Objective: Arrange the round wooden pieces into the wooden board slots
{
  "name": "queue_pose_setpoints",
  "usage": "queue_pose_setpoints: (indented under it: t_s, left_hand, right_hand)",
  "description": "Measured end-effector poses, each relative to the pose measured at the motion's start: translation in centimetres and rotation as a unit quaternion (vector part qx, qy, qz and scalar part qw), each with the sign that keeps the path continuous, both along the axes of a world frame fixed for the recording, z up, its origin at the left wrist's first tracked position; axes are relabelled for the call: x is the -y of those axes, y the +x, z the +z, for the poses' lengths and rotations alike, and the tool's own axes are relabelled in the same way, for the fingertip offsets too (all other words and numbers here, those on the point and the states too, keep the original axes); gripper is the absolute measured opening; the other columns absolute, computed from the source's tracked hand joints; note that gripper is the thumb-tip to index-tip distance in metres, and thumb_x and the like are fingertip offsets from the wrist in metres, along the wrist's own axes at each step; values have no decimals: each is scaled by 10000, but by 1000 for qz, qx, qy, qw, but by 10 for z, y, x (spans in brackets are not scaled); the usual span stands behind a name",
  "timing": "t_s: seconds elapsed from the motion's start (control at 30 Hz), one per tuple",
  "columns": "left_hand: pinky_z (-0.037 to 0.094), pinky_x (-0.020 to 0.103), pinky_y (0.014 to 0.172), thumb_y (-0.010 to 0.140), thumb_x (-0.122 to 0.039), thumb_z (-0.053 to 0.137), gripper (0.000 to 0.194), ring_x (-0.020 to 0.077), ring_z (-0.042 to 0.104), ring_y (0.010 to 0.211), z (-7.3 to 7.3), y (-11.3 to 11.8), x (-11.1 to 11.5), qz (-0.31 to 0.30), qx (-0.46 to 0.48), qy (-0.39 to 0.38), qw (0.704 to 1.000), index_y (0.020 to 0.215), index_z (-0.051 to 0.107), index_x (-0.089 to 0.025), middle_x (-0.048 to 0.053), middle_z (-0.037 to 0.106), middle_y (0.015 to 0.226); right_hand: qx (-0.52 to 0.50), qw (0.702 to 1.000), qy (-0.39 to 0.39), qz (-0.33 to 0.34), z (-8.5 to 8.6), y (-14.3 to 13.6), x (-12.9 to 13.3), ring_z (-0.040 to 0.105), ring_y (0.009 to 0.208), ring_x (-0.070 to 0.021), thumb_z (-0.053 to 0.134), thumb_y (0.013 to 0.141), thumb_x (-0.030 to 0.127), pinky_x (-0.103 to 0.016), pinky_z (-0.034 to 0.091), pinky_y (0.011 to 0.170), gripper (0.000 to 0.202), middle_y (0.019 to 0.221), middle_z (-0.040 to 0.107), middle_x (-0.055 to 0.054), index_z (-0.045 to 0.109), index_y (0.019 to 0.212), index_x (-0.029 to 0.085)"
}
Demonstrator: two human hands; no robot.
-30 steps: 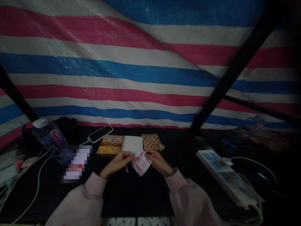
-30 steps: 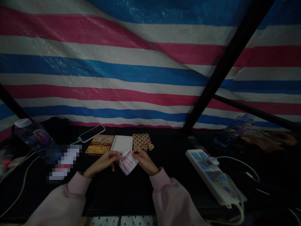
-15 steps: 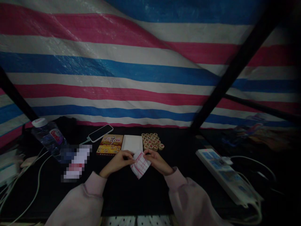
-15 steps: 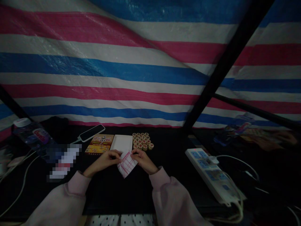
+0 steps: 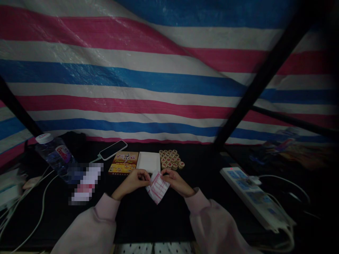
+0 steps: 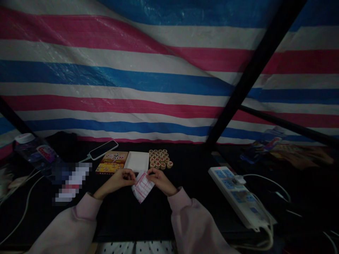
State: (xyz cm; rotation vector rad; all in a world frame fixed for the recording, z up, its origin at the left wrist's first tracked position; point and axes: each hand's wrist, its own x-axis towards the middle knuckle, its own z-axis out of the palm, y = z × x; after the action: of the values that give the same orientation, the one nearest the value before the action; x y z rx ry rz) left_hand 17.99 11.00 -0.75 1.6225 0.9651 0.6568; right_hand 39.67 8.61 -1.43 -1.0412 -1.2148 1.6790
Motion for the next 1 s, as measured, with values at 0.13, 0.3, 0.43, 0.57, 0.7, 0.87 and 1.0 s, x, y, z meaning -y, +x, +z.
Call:
queue_pose_setpoints:
  t_s: [0.13, 0.3, 0.43, 0.57, 0.7, 0.87, 1.0]
  left_hand:
    - [335, 213, 555, 616, -375, 744, 299, 82, 482, 574, 4, 1, 3, -23, 15, -34, 999, 713, 631, -116, -16, 588, 626]
    - [325, 209, 560, 689, -407, 693, 289, 72, 451, 578, 7, 2, 5, -57, 30, -27, 998, 703, 623, -126, -27, 552, 629]
    - [379, 235, 695, 737, -394, 661, 288, 107, 501, 739, 6, 1, 5, -58, 46, 51, 996, 611, 617, -138, 6, 557, 768]
    - [388, 262, 818, 744, -406, 662, 267, 149, 523, 926, 6, 1, 5, -68, 47, 63, 995, 644, 663, -158, 48, 571, 992]
    - [370, 275, 907, 742, -420, 665, 280, 175, 508, 1035, 12, 3, 8, -104, 48, 67, 991, 633, 679, -162, 58, 567, 1113]
    - [407, 287, 846, 770, -454, 623, 326, 165, 551, 900, 19, 4, 13, -157, 61, 33, 985, 667, 708, -156, 52, 629, 977]
    - [418, 273, 804, 746, -462, 644, 307, 166, 558, 874, 18, 2, 14, -175, 52, -10, 983, 712, 723, -166, 41, 649, 928]
  right_hand:
    - [3, 1000, 9, 3, -2, 0, -1, 429, 495, -58, 743, 653, 432, -198, 251, 487, 408, 574, 534, 57, 500, 836, 161]
    - [9, 999, 17, 38, -1, -1, 0, 403, 483, -49, 737, 657, 452, -201, 244, 494, 417, 568, 537, 58, 506, 836, 154]
    - [15, 998, 28, 57, 3, -2, 2, 395, 491, -49, 721, 674, 468, -206, 247, 503, 409, 575, 536, 56, 522, 837, 150]
    - [7, 997, 28, 71, 4, -3, 3, 399, 494, -49, 714, 684, 471, -205, 246, 507, 412, 589, 546, 50, 519, 846, 147]
    - [-3, 996, 38, 75, 2, -4, 3, 365, 476, -39, 710, 696, 459, -199, 220, 493, 404, 560, 516, 66, 517, 855, 143]
    - [-8, 997, 45, 67, 4, -5, 4, 374, 482, -39, 714, 686, 471, -194, 240, 494, 406, 551, 498, 74, 515, 834, 150]
    - [-14, 998, 41, 36, 7, -6, 4, 386, 482, -41, 730, 660, 475, -191, 249, 483, 412, 560, 500, 71, 511, 815, 162]
